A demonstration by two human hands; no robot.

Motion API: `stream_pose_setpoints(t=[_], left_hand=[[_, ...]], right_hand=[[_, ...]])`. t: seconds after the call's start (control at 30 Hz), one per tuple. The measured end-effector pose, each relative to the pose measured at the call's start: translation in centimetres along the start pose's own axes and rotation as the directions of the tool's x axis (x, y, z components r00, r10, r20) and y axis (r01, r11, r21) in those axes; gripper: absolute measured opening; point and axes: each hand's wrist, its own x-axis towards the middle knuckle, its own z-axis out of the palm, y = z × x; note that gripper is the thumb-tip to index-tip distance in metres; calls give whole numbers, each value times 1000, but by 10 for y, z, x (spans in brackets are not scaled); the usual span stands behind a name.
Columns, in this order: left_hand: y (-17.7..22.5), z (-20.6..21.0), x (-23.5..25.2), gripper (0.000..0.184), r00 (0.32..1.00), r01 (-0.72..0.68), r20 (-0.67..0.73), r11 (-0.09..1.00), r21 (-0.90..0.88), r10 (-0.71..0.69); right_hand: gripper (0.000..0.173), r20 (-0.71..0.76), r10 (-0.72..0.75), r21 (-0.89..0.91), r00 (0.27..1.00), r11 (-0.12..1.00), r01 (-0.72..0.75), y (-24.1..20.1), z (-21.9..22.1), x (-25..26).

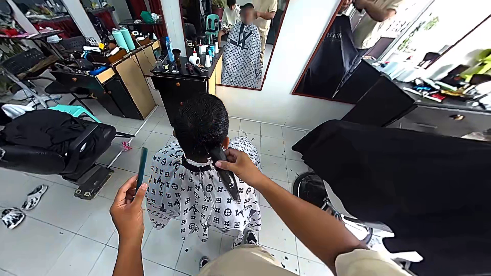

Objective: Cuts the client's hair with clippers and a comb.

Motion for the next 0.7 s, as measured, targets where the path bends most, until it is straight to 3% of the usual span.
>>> stream_pose_setpoints(t=[0.1,0.2,0.33,0.5,0.63,0.7], left_hand=[[-18,-20,-22,31,990,144,13,984,-101,-144],[-32,-43,-45,30,973,229,34,966,-122,-227],[-49,-69,-71,26,939,343,14,933,-104,-344],[-56,-95,-84,25,931,366,14,928,-66,-366],[-62,-102,-94,24,919,395,17,917,-50,-395],[-62,-104,-99,23,916,400,25,915,-46,-399]], right_hand=[[40,-37,64,-88,997,994,-67,13,6,-3],[35,-60,156,-81,986,984,-161,18,12,-5],[35,-118,22,-13,993,1000,-24,7,25,-6],[35,-108,190,-44,976,980,-195,16,34,-7],[33,-185,19,10,983,1000,-18,7,46,-6],[39,-187,56,-33,981,997,-63,15,48,-4]])
